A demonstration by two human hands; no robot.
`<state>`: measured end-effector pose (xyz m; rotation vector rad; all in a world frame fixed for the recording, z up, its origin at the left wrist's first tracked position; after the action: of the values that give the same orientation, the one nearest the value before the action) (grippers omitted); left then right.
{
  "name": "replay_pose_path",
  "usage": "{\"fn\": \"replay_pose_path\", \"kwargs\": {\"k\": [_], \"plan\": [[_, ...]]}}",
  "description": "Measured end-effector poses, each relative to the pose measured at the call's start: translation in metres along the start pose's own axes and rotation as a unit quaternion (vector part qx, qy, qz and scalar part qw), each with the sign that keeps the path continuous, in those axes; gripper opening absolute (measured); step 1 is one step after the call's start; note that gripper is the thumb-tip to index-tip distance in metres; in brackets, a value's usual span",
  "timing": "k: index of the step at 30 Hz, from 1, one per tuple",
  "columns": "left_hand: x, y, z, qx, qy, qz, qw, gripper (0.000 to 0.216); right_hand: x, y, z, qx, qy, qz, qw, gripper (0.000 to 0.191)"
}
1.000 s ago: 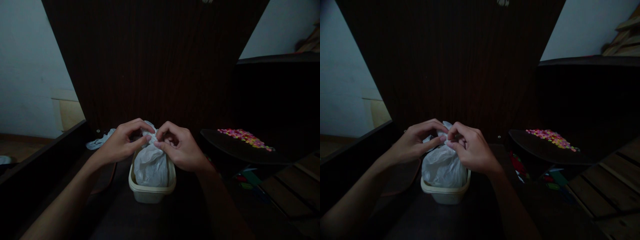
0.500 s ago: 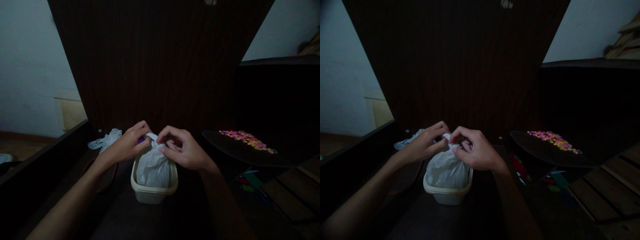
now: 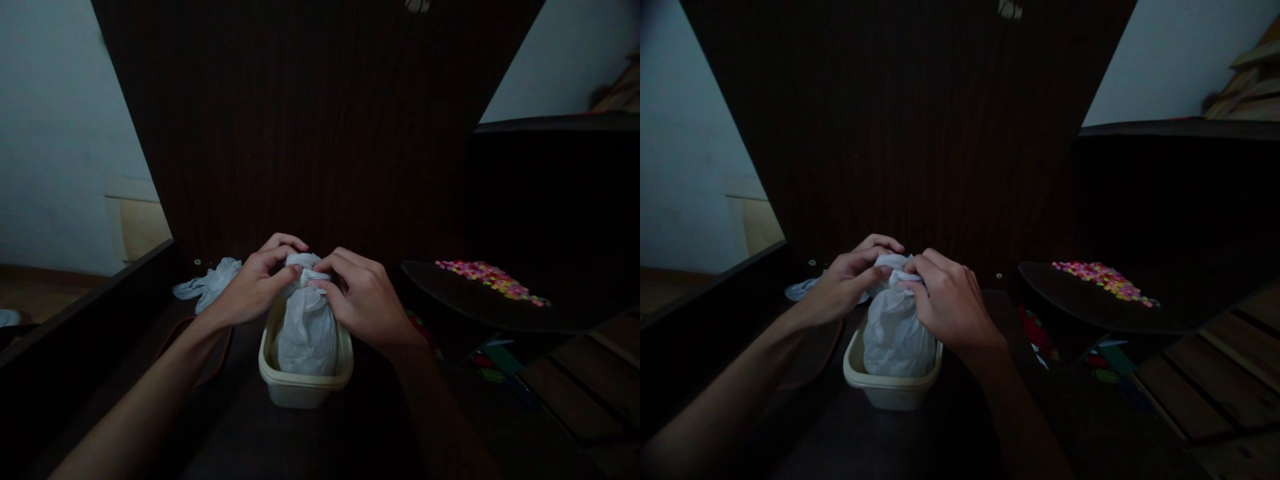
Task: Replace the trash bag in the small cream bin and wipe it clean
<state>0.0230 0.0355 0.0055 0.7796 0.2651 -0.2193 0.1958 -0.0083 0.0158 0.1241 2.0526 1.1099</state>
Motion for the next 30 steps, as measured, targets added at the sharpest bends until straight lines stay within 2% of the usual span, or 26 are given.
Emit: {"fn": "replay_pose_path", "kwargs": {"k": [4, 12, 16, 22, 27, 30], "plan": [[-0.001, -0.001, 0.002, 0.022, 0.021, 0.014, 0.999, 0.016, 0.004, 0.000, 0.000, -0.001, -0.006, 0.007, 1.000, 0.010], [-0.006, -0.003, -0.001, 0.056, 0.041, 0.036, 0.997, 0.038, 0.003, 0.001, -0.003, -0.043, 0.055, 0.023, 0.997, 0.012], [-0.006, -0.003, 0.002, 0.094, 0.067, 0.024, 0.993, 0.029, 0.002, 0.002, -0.006, -0.060, 0.120, 0.036, 0.990, 0.013], [-0.007, 0.000, 0.002, 0.051, 0.128, 0.005, 0.991, 0.022, 0.004, 0.003, 0.000, -0.032, 0.185, 0.028, 0.982, 0.012], [-0.007, 0.002, -0.004, 0.050, 0.135, 0.011, 0.989, 0.024, 0.008, 0.005, 0.007, -0.001, 0.230, 0.003, 0.973, 0.012], [-0.008, 0.003, -0.008, 0.056, 0.129, 0.014, 0.990, 0.012, 0.009, 0.006, 0.009, 0.014, 0.227, -0.005, 0.974, 0.010]]}}
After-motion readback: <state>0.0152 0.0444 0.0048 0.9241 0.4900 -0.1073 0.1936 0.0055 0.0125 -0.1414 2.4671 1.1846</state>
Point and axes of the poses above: each hand's wrist, its own y-axis towards the middle knuckle, its own x-axis out of the palm, z = x × y, the point moved 3 cm from there along y, towards the middle knuckle, and after that the axes turned 8 degrees about z, right-handed, at the moved point
